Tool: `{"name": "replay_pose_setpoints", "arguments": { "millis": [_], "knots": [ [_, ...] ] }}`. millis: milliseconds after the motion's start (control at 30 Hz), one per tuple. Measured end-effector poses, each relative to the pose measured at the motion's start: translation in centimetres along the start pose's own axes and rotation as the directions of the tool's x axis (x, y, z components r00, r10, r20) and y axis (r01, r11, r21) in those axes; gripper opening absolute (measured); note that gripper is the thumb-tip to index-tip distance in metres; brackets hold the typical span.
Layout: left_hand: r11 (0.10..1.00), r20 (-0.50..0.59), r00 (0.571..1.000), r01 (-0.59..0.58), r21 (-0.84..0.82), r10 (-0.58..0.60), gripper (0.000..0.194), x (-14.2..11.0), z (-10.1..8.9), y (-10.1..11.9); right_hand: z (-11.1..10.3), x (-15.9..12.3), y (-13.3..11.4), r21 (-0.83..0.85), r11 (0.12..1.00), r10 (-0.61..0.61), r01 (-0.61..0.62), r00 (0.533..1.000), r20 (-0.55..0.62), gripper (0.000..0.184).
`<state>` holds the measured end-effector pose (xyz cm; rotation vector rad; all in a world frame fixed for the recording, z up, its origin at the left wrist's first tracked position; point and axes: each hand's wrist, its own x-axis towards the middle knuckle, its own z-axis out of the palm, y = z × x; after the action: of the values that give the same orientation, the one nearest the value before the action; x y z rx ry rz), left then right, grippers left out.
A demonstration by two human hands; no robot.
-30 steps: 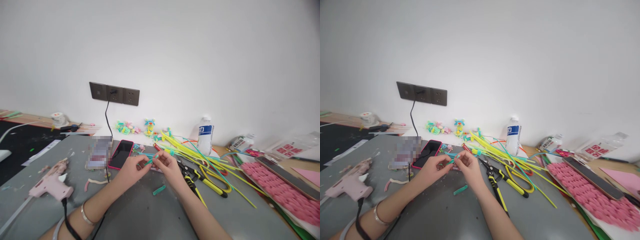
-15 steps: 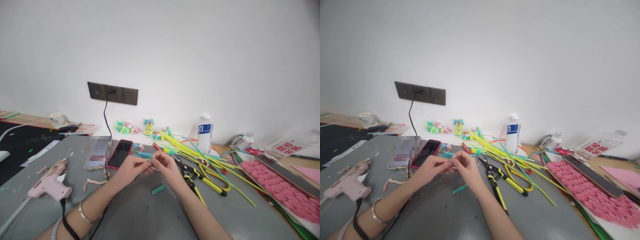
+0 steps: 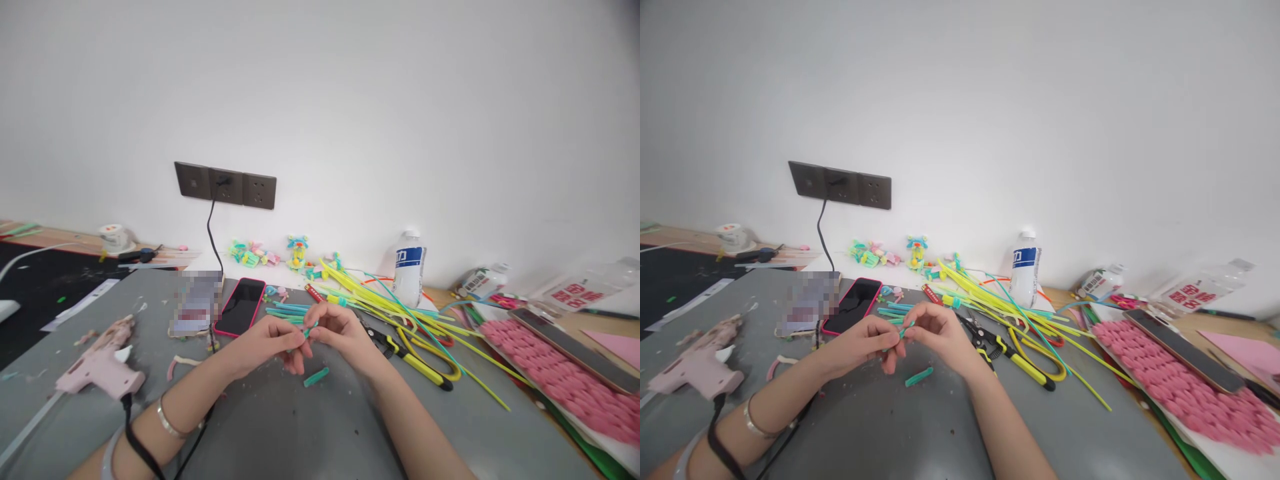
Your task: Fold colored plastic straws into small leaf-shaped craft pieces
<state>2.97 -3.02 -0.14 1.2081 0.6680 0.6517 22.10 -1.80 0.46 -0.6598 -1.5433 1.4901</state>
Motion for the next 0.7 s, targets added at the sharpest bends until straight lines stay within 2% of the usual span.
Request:
{"name": "replay_pose_setpoints", "arguments": {
  "millis": [133, 267, 400, 567, 700],
  "knots": [
    [0.999, -0.003, 1.000, -0.014, 0.052, 0.014, 0.041, 0.0, -0.1, -0.1, 0.2, 0.1, 0.1, -0.013, 1.000, -0.015, 0.015, 0.997, -0.071, 0.019],
    [0.997, 0.008, 1.000, -0.020, 0.077, 0.019, 0.040, 0.1, -0.2, -0.2, 0.2, 0.1, 0.4, -0.088, 0.996, -0.023, 0.015, 0.996, -0.089, 0.018],
    [0.996, -0.012, 0.999, -0.035, 0.087, 0.036, 0.039, 0.2, 0.0, -0.1, 0.0, 0.2, 0.8, -0.256, 0.962, -0.131, 0.091, 0.981, -0.145, 0.015],
    [0.997, -0.104, 0.994, -0.012, 0.080, 0.020, 0.039, 0.3, 0.2, -0.1, 0.4, 0.2, 1.1, -0.467, 0.869, -0.290, 0.164, 0.933, -0.211, 0.011],
    [0.998, -0.145, 0.989, -0.029, 0.050, 0.036, 0.040, 0.6, 0.2, -0.3, 0.8, 0.0, 1.5, -0.531, 0.824, -0.350, 0.198, 0.914, -0.203, 0.015]
  ]
}}
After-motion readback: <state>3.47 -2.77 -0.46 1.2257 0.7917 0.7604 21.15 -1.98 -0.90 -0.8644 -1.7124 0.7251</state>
